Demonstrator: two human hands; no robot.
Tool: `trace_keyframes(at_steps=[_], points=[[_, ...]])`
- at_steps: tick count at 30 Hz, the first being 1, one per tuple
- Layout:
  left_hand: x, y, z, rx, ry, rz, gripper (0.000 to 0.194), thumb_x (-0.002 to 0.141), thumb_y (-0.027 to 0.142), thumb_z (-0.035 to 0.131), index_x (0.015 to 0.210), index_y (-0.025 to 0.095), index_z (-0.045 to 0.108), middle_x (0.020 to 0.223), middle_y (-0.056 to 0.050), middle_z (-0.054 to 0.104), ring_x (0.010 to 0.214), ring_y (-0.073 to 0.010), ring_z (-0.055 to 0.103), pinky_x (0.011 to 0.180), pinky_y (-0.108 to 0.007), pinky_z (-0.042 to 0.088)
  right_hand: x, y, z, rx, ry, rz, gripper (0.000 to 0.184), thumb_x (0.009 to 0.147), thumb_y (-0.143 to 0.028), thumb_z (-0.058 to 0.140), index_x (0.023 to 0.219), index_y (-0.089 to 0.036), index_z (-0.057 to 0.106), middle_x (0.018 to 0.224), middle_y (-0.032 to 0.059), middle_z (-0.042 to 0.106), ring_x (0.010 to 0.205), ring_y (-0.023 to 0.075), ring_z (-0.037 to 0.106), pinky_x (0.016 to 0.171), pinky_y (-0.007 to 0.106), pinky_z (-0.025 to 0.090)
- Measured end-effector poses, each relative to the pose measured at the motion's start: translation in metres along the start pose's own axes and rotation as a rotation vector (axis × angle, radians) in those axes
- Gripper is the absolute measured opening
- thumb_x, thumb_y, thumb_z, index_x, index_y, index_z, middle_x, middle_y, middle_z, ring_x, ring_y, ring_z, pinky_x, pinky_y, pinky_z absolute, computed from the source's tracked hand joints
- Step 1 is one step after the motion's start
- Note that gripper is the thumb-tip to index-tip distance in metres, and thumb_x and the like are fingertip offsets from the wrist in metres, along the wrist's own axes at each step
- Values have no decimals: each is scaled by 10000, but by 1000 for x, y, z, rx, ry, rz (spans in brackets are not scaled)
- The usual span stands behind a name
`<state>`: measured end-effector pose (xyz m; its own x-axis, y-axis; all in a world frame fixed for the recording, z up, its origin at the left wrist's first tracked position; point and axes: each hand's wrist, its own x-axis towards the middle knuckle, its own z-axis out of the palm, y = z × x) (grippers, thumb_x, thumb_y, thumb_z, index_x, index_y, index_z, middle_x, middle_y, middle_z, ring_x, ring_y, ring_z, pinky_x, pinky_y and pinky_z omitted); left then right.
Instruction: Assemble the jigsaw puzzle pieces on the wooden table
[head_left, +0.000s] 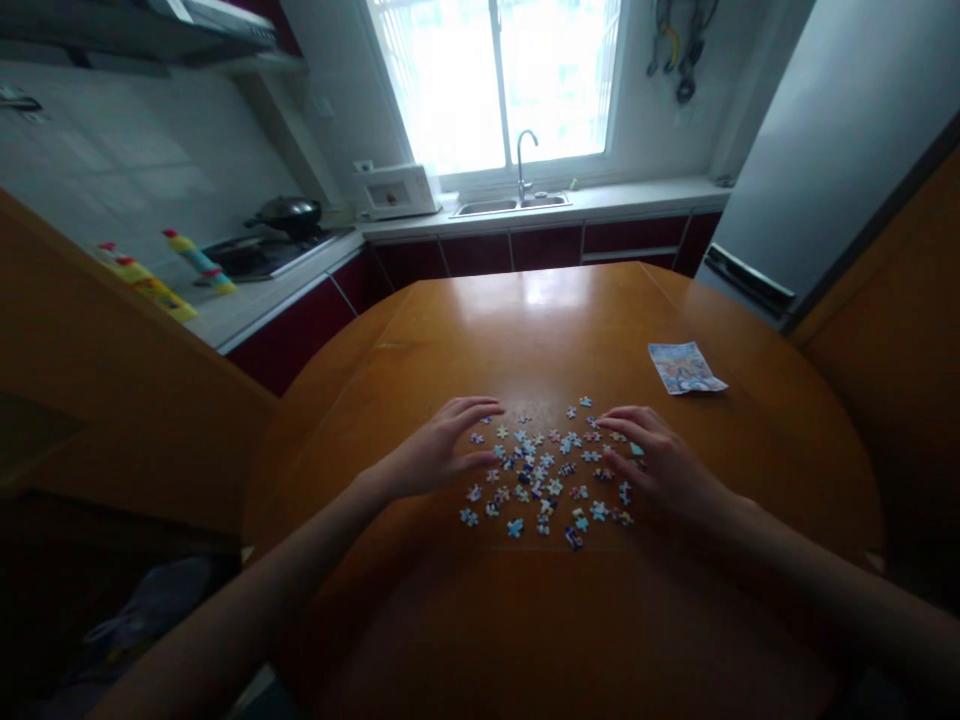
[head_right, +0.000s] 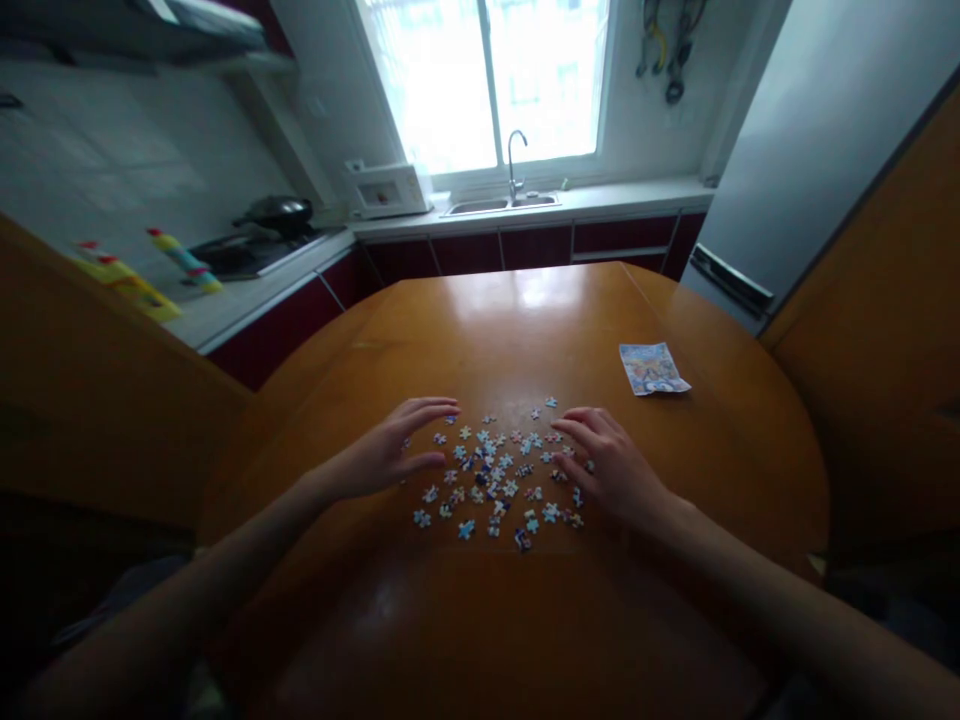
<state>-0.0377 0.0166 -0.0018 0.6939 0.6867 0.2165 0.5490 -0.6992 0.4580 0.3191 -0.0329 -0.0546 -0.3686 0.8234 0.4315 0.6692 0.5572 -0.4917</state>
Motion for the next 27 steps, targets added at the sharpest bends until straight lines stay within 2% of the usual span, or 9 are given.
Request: trace_keyframes(at_steps=[2, 5, 8, 13, 17, 20, 23, 25, 27], points=[[-30, -15, 0, 86, -29, -107, 777, 900, 510, 698, 1558, 305, 341, 1615, -136, 349, 1478, -340, 346, 1190, -566, 344, -26, 1, 0, -55, -50, 47, 517, 940, -392, 613, 1428, -239, 535, 1440, 157, 530, 1322, 345, 501, 1077, 557, 470], [-72, -29, 15, 200, -117, -236, 1035, 827, 657, 703, 1627, 292, 155, 1695, -159, 118, 1543, -427, 144, 1203, -641, 257, -62, -1, 8, -170, -126, 94, 772, 864, -489, 691, 1548, -289, 394, 1598, 152, 369, 1463, 431, 338, 1136, 657, 388], [-85, -28, 38, 289, -163, -266, 985, 851, 700, 637, 1627, 292, 187, 1701, -152, 71, 1544, -451, 89, 1208, -686, 154, -74, -10, 22, -227, -175, 106, 936, 819, -566, 723, 1604, -320, 276, 1665, 145, 253, 1508, 478, 225, 1166, 718, 298], [-48, -3, 70, 248, -140, -161, 1014, 822, 718, 659, 1623, 295, 203, 1701, -161, 42, 1547, -451, 63, 1207, -674, 182, -44, -33, 51, -192, -178, 77, 1007, 807, -599, 727, 1621, -290, 221, 1674, 174, 225, 1525, 468, 183, 1194, 687, 257], [-23, 4, 78, 190, -101, -76, 995, 833, 686, 673, 1618, 276, 219, 1699, -172, 68, 1554, -427, 61, 1205, -657, 214, -26, -37, 62, -133, -155, 33, 968, 837, -570, 703, 1621, -289, 210, 1680, 172, 209, 1543, 423, 159, 1201, 646, 268], [-12, -13, 69, 159, 21, -59, 794, 948, 608, 562, 1600, 256, 279, 1691, -153, 159, 1557, -378, 130, 1221, -600, 240, -14, -13, 55, -83, -88, 18, 759, 924, -531, 609, 1577, -257, 334, 1663, 165, 268, 1543, 365, 212, 1210, 610, 272], [2, -39, 59, 180, 99, -218, 670, 1025, 574, 405, 1574, 194, 342, 1658, -179, 260, 1547, -361, 190, 1212, -597, 260, 13, 27, 44, -75, -35, 104, 605, 979, -511, 523, 1498, -204, 467, 1614, 191, 365, 1514, 360, 294, 1189, 608, 310], [14, -49, 59, 207, 11, -250, 686, 1027, 592, 382, 1552, 150, 383, 1632, -207, 307, 1538, -371, 216, 1216, -616, 229, 36, 49, 41, -95, -68, 155, 609, 983, -519, 508, 1474, -158, 503, 1575, 223, 416, 1493, 375, 334, 1181, 609, 320], [26, -49, 64, 216, -66, -189, 654, 1032, 579, 384, 1548, 178, 402, 1650, -181, 278, 1548, -354, 189, 1232, -599, 200, 55, 61, 42, -108, -143, 119, 608, 992, -530, 491, 1460, -145, 526, 1560, 221, 442, 1472, 365, 377, 1190, 591, 312]])
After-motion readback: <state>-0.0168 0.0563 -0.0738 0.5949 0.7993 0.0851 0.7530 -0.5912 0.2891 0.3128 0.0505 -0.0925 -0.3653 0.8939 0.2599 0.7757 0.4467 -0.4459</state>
